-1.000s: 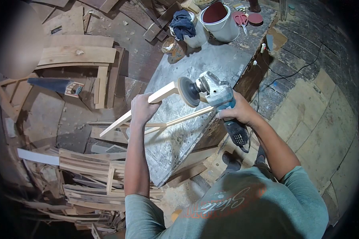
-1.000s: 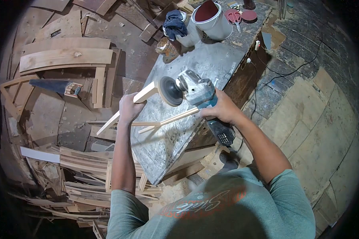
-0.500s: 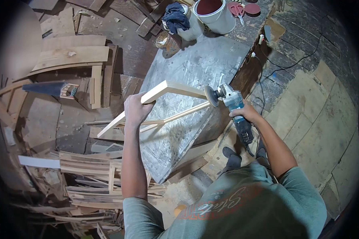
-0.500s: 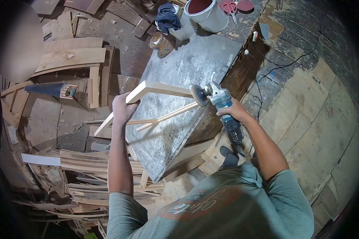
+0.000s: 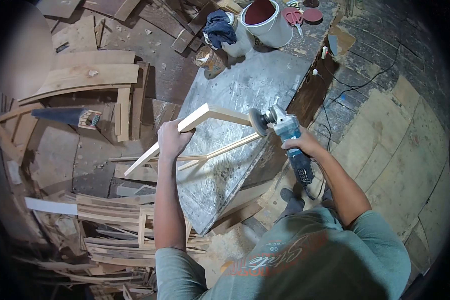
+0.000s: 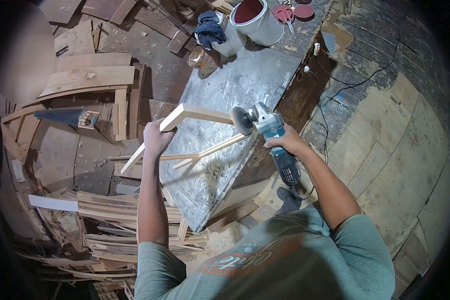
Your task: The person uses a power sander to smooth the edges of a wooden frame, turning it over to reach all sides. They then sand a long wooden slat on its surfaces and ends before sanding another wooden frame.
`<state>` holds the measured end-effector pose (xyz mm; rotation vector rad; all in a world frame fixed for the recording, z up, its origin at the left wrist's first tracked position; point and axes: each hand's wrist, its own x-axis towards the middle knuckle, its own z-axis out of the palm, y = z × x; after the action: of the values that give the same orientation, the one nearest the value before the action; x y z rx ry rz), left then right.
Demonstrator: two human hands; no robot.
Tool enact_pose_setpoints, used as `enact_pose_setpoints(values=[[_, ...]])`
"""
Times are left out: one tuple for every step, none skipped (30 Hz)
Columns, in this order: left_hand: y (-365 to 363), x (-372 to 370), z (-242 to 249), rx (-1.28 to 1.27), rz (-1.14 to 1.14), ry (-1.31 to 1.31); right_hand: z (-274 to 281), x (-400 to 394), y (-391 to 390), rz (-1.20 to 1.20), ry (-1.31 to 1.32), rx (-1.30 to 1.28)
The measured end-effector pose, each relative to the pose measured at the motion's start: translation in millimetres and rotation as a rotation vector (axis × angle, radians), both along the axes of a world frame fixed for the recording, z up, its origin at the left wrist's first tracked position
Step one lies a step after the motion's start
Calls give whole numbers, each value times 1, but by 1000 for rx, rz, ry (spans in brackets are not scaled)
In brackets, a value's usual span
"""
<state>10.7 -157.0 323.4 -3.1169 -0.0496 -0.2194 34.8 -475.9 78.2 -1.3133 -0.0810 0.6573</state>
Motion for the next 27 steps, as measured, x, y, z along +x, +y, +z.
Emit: enact_pose_setpoints(values=[[2, 1, 0, 14, -4, -3, 11, 1, 1, -4, -45, 21], [2, 2, 1, 12, -8, -2, 25, 1, 4, -23, -133, 77], [2, 2, 1, 10, -11, 0, 41, 3, 5, 2, -151, 88], [2, 0, 1, 8, -15, 4, 58, 6, 4, 26, -168, 100], [1, -1, 1, 8, -1, 5, 72, 9, 5, 50, -183, 114], [-1, -2, 1, 9, 12, 5, 83, 12, 7, 50, -166, 180], [-2, -2, 2, 10, 23, 4, 93, 14, 8, 56, -217, 178], [-2, -1, 2, 8, 21, 8, 103, 16, 8, 61, -267, 175], [-1, -1, 2, 5, 21, 15, 112, 17, 8, 68, -314, 171], [0, -1, 2, 3, 22, 23, 119, 18, 7, 75, -343, 155], [0, -2, 1, 1, 15, 23, 119, 19, 7, 80, -317, 166], [0, -3, 1, 0, 8, 23, 119, 19, 7, 86, -291, 177], [1, -2, 3, -1, 1, 21, 118, 20, 8, 91, -268, 189], [0, -1, 3, -5, -2, 11, 103, 22, 11, 75, -310, 191], [-1, -1, 3, -10, -2, 2, 97, 20, 9, 76, -241, 198], [-2, -3, 3, -14, 0, -5, 91, 15, 7, 78, -170, 205], [-2, -2, 3, -17, 16, -2, 83, 13, 4, 78, -101, 212], [-2, -3, 2, -21, 31, 4, 65, 11, 5, 51, -98, 156], [-1, -3, 2, -23, 42, 11, 50, 11, 4, 58, -95, 111], [0, -3, 2, -15, 41, 13, 35, 11, 2, 60, -91, 68], [0, -3, 2, -4, 32, 15, 18, 10, 1, 54, -87, 26], [-1, -1, 2, 6, 18, 17, 0, 9, 3, 31, -52, 4], [-2, 0, 2, 0, 19, 13, -17, 7, 2, 30, 31, 28], [-2, 1, 2, -7, 19, 8, -26, 4, 1, 28, 112, 53], [-2, 3, 2, -16, 19, 1, -38, 3, -1, 25, 191, 78], [4, 7, 0, 3, 16, 15, -60, 6, -1, 77, 210, 50], [7, 11, -1, -2, -13, -4, -56, 3, -7, 41, 256, 42]])
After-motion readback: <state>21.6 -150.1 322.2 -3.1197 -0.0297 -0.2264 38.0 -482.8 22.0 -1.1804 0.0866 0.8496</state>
